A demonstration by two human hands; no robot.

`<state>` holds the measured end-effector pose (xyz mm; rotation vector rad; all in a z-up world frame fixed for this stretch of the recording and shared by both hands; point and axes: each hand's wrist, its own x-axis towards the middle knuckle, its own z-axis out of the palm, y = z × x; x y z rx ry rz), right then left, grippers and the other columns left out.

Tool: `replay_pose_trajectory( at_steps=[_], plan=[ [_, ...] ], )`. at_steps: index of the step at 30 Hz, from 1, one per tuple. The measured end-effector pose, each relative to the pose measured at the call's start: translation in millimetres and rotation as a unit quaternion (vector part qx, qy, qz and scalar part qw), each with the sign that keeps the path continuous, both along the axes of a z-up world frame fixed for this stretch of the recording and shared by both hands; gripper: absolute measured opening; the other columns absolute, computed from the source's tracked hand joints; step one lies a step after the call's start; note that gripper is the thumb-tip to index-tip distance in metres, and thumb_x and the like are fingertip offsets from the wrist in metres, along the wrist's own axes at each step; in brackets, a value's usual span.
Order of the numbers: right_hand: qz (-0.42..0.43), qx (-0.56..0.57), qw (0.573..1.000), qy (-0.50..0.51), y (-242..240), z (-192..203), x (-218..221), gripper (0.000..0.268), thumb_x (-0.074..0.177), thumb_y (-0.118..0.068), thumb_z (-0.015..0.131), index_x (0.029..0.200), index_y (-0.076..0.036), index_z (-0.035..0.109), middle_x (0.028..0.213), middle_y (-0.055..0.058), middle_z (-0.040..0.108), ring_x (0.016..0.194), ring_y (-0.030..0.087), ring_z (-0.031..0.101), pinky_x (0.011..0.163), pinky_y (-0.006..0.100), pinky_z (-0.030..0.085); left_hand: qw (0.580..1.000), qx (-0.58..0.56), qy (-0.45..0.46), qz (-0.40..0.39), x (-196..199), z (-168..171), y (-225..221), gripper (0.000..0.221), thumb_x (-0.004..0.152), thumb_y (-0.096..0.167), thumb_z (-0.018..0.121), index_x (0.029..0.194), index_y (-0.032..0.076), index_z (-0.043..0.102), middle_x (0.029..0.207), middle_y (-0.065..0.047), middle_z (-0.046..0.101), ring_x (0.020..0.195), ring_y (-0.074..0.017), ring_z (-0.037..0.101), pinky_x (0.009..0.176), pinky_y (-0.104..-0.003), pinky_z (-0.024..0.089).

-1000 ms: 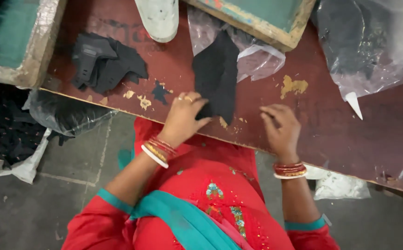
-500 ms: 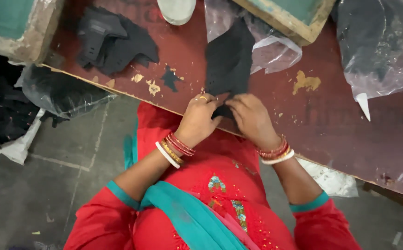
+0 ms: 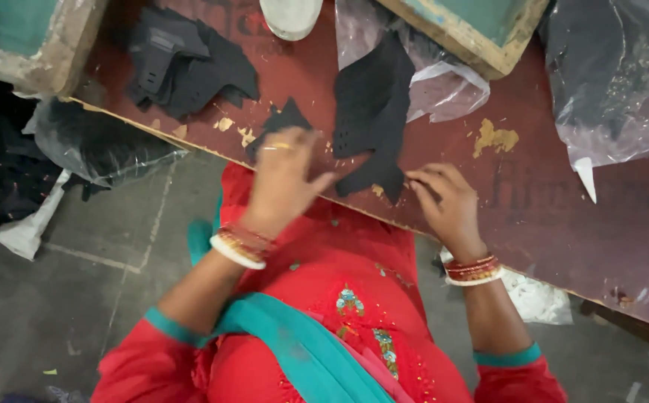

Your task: The recorder is sorting and stacking black fabric pieces on a workbench in a print shop production area.

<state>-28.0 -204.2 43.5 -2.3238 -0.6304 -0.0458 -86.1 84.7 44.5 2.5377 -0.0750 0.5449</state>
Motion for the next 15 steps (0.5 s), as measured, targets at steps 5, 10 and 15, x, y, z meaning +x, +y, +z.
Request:
replay_pose_trajectory(
  at_steps=[5,10,15],
  plan=[
    [0.076,0.002,0.996,-0.052,36.5,3.8,18.3,0.019,0.092,-0.005,0.073,0.111,-0.007,0.076,0.109,0.014,0.069,0.100,0.032,0.069,0.085,0.039,0.056,0.986,-0.099,0.084,-0.109,10.1,-19.5,-50.1,0.052,0.077,0.025,0.084,0.123,0.003,0.069,0.107,-0.018,0.065,0.103,-0.0394,0.062,0.090,-0.048,0.050],
    [0.147,-0.037,0.985,-0.077,47.6,-7.1,14.7,0.020,0.089,-0.003,0.072,0.109,-0.004,0.074,0.108,0.015,0.068,0.101,0.036,0.066,0.089,0.044,0.054,0.982,-0.121,0.102,-0.098,12.5,-29.4,-55.9,0.047,0.079,0.017,0.081,0.122,0.003,0.069,0.103,-0.020,0.065,0.100,-0.0411,0.064,0.088,-0.049,0.051],
    [0.157,-0.046,0.981,-0.102,36.1,-11.6,-6.9,0.021,0.091,-0.002,0.068,0.112,-0.001,0.071,0.110,0.015,0.067,0.103,0.036,0.065,0.092,0.045,0.054,0.986,-0.099,0.106,-0.086,12.7,-46.4,-55.9,0.027,0.079,0.017,0.082,0.096,0.000,0.071,0.105,-0.021,0.066,0.103,-0.0408,0.064,0.093,-0.048,0.052]
  ],
)
